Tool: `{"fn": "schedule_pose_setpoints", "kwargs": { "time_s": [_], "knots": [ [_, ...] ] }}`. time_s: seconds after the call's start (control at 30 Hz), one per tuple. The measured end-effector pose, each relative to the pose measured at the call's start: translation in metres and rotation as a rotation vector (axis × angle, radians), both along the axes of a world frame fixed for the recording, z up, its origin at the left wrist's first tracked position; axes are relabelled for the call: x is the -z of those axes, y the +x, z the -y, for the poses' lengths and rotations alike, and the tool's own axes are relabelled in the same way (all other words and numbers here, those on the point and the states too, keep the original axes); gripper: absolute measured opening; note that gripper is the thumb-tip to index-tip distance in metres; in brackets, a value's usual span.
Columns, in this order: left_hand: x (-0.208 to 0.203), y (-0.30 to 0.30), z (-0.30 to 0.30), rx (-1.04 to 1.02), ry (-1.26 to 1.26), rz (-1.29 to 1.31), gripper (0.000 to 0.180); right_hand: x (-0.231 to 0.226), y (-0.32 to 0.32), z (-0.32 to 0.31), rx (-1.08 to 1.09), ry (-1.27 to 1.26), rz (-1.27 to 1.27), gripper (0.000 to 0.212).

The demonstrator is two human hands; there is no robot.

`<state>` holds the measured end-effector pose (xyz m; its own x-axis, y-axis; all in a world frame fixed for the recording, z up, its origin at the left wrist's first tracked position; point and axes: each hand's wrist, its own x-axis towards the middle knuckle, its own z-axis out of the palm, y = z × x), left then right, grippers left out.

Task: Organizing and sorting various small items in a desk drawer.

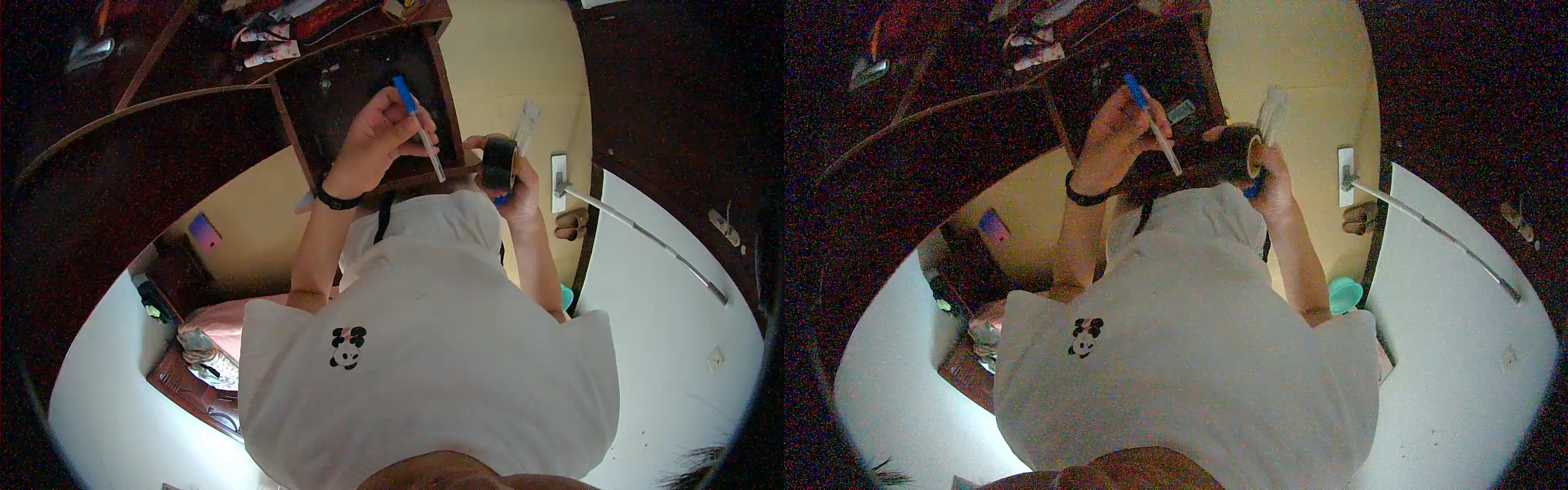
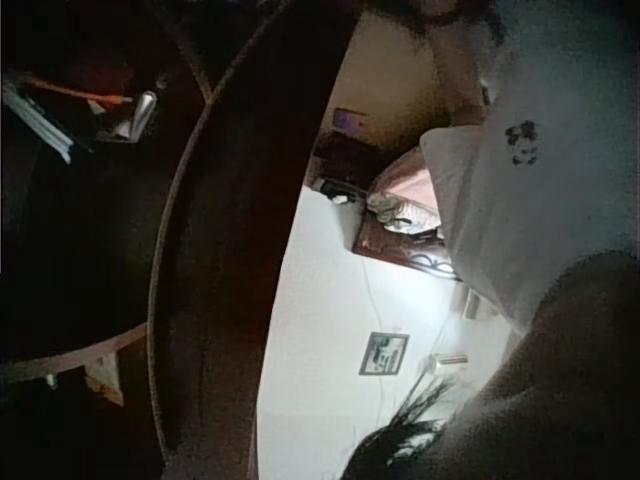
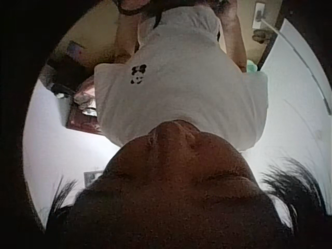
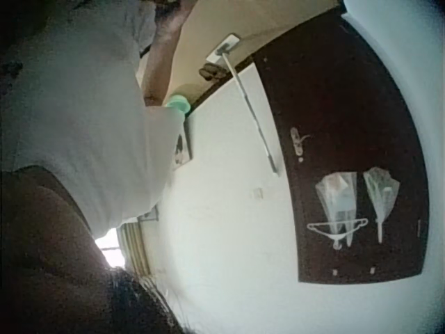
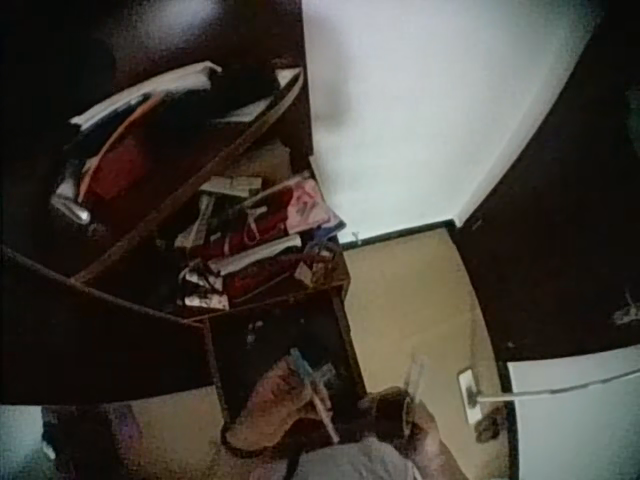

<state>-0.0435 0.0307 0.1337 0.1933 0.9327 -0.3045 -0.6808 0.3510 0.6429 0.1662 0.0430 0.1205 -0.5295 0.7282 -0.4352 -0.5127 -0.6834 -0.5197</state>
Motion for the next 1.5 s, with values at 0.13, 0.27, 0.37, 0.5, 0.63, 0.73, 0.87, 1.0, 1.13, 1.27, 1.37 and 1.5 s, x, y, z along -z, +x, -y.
{"fn": "schedule_pose_setpoints", "kwargs": {
  "time_s": [0.13,0.27,0.37,0.5,0.63,0.73,0.87,1.0,1.13,1.27,1.37,1.5],
  "knots": [
    [0.004,0.011,-0.006,0.050,0.063,-0.280,0.018,0.005,-0.008,0.000,-0.119,0.120,0.050,0.044],
    [0.005,0.029,-0.024,0.330,0.157,-0.765,0.018,0.021,0.007,-0.001,-0.269,0.148,0.254,0.041],
    [0.021,0.043,-0.035,0.370,0.197,-0.563,0.019,0.023,0.020,-0.004,-0.271,0.193,0.308,0.041],
    [0.092,0.052,-0.043,0.326,0.217,-0.513,0.018,0.017,0.034,-0.002,0.028,0.185,0.197,0.041],
    [0.211,0.053,-0.022,0.706,0.391,-1.359,0.016,0.021,0.065,0.005,0.125,0.175,0.300,0.043],
    [0.293,0.058,0.015,1.177,0.436,-1.688,0.019,0.022,0.073,0.007,0.150,0.173,0.288,0.042],
    [0.288,0.058,0.032,0.699,0.365,-1.451,0.025,0.023,0.082,0.016,0.202,0.138,0.348,0.040],
    [0.303,0.035,0.037,0.801,0.417,-1.478,0.027,0.033,0.063,0.009,0.170,0.079,0.344,0.041],
    [0.289,0.016,0.026,0.549,-0.069,-1.188,0.029,0.039,0.058,0.004,0.098,0.037,0.371,0.041],
    [0.256,0.017,0.013,0.384,0.189,-1.728,0.034,0.031,0.053,-0.005,0.088,0.043,0.442,0.043],
    [0.266,0.017,0.012,0.572,0.350,-1.782,0.037,0.059,0.067,0.006,0.115,-0.060,0.465,0.043],
    [0.287,0.018,0.015,0.705,0.247,-1.818,0.034,0.044,0.064,-0.002,0.134,-0.033,0.403,0.042]
  ]
}}
